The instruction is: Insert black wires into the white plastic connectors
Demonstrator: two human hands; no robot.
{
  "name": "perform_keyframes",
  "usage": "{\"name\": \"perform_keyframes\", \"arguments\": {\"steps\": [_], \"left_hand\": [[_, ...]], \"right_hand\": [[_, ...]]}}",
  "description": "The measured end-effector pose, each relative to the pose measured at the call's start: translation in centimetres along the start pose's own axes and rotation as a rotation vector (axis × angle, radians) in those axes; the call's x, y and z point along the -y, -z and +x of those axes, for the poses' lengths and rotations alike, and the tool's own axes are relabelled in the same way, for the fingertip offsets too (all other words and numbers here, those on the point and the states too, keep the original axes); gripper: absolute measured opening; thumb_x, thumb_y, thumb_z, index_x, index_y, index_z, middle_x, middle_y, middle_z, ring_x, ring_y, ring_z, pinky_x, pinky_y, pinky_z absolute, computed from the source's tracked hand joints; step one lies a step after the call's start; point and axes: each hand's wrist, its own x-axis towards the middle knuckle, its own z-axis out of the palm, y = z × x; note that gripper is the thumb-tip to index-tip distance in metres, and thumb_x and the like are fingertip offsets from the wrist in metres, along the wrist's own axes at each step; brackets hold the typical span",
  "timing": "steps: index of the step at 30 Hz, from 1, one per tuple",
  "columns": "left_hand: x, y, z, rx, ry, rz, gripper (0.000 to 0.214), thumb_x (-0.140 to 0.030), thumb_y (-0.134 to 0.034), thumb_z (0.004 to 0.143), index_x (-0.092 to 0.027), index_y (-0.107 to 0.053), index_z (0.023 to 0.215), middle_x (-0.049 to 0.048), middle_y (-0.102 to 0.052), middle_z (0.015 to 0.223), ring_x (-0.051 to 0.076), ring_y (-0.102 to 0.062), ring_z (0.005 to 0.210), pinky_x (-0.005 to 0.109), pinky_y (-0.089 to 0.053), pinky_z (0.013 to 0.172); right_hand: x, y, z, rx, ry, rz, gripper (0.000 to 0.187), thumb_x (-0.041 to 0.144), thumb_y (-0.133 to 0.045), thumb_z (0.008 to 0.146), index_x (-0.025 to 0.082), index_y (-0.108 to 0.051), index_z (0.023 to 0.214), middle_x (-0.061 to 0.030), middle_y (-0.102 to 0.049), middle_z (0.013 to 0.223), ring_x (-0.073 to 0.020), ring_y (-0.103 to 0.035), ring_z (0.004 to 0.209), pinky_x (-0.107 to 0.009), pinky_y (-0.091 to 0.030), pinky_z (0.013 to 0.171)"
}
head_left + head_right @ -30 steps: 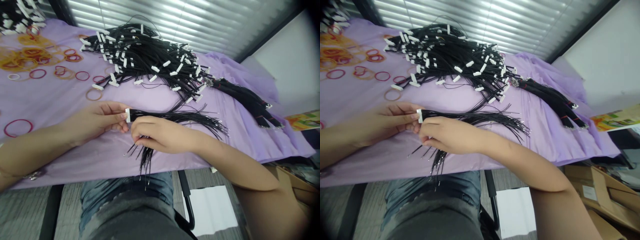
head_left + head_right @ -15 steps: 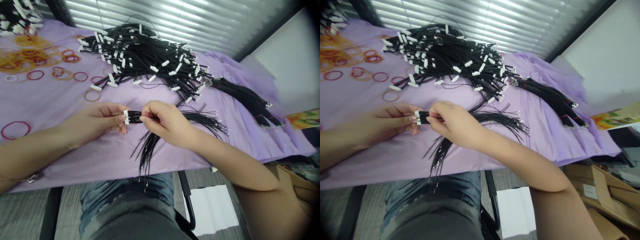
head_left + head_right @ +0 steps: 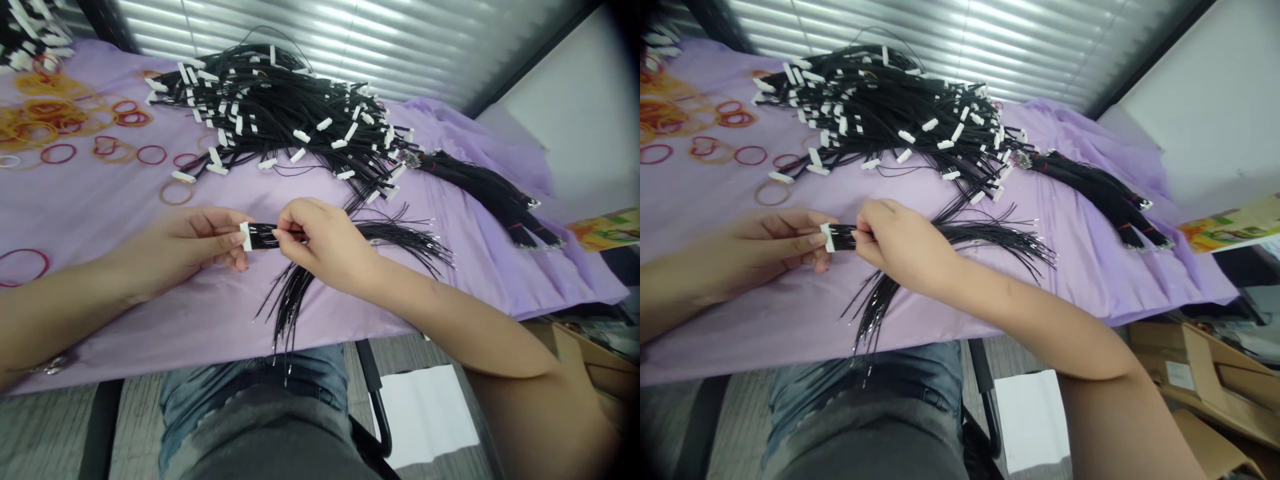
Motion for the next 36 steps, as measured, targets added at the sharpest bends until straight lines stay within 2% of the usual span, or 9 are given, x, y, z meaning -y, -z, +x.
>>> {"name": "perform_keyframes", "arguments": {"steps": [7, 11, 14, 17, 20, 25, 31, 36], "left_hand": [[0.1, 0.1, 0.0, 0.012, -0.018, 0.044, 0.026, -0.035, -0.070, 0.085, -0.016, -0.074, 0.103, 0.0018, -0.068, 0.063, 0.014, -0.060, 0.063, 0.021, -0.047, 0.063], [0.3, 0.2, 0.2, 0.027, -0.041, 0.074, 0.028, -0.040, -0.069, 0.085, -0.021, -0.076, 0.105, 0.0016, -0.069, 0.064, 0.017, -0.061, 0.063, 0.023, -0.048, 0.061], [0.2, 0.5, 0.4, 0.026, -0.020, 0.049, 0.030, -0.040, -0.071, 0.085, -0.021, -0.075, 0.107, 0.0006, -0.070, 0.065, 0.017, -0.061, 0.061, 0.023, -0.048, 0.058], [0.0, 0.6, 0.7, -0.015, -0.005, 0.014, 0.023, -0.039, -0.072, 0.084, -0.021, -0.076, 0.098, 0.0003, -0.071, 0.067, 0.015, -0.062, 0.061, 0.021, -0.048, 0.057], [0.0, 0.7, 0.8, -0.004, -0.027, 0.000, 0.017, -0.038, -0.071, 0.086, -0.022, -0.075, 0.089, 0.0004, -0.071, 0.067, 0.013, -0.062, 0.064, 0.019, -0.049, 0.061], [0.5, 0.8, 0.7, 0.036, -0.028, 0.001, 0.026, -0.034, -0.073, 0.086, -0.017, -0.074, 0.106, 0.0025, -0.072, 0.071, 0.012, -0.064, 0.065, 0.018, -0.051, 0.066], [0.4, 0.9, 0.7, 0.037, -0.025, 0.006, 0.027, -0.037, -0.074, 0.084, -0.017, -0.074, 0.101, 0.0025, -0.071, 0.069, 0.011, -0.064, 0.063, 0.017, -0.051, 0.065], [0.4, 0.8, 0.6, 0.032, -0.025, -0.009, 0.026, -0.035, -0.073, 0.084, -0.016, -0.073, 0.101, 0.0014, -0.071, 0.070, 0.010, -0.063, 0.065, 0.015, -0.050, 0.065]], "right_hand": [[-0.2, -0.5, -0.1, 0.028, 0.011, -0.031, 0.009, 0.016, -0.053, 0.095, 0.015, -0.051, 0.086, -0.0024, -0.056, 0.083, -0.0135, -0.049, 0.077, -0.026, -0.039, 0.073], [-0.5, -1.0, -0.1, 0.043, 0.053, -0.024, 0.010, 0.017, -0.050, 0.097, 0.016, -0.051, 0.087, -0.0031, -0.056, 0.085, -0.0144, -0.050, 0.081, -0.026, -0.041, 0.078], [-0.5, -0.7, 0.0, -0.006, 0.115, -0.018, 0.012, 0.018, -0.047, 0.099, 0.016, -0.052, 0.089, -0.0045, -0.057, 0.089, -0.0152, -0.051, 0.085, -0.027, -0.042, 0.081], [-0.2, 0.1, 0.3, -0.109, 0.176, -0.014, 0.015, 0.019, -0.043, 0.101, 0.016, -0.053, 0.090, -0.0056, -0.057, 0.092, -0.0156, -0.051, 0.089, -0.027, -0.041, 0.082], [-0.1, 0.6, 0.4, -0.115, 0.141, 0.012, 0.013, 0.017, -0.044, 0.098, 0.016, -0.052, 0.087, -0.0017, -0.055, 0.081, -0.0135, -0.049, 0.078, -0.026, -0.037, 0.075], [-0.8, 0.1, 0.3, 0.019, 0.082, 0.102, 0.008, 0.015, -0.049, 0.085, 0.016, -0.049, 0.077, 0.0017, -0.052, 0.072, -0.0102, -0.045, 0.068, -0.023, -0.032, 0.067], [-1.1, -0.3, 0.4, -0.005, 0.025, 0.124, 0.011, 0.019, -0.049, 0.086, 0.016, -0.048, 0.076, 0.0024, -0.049, 0.069, -0.0097, -0.042, 0.065, -0.022, -0.030, 0.066], [-1.0, -0.4, 0.3, -0.030, 0.039, 0.107, 0.010, 0.018, -0.048, 0.086, 0.016, -0.048, 0.076, 0.0015, -0.050, 0.071, -0.0102, -0.044, 0.067, -0.022, -0.031, 0.066]]}}
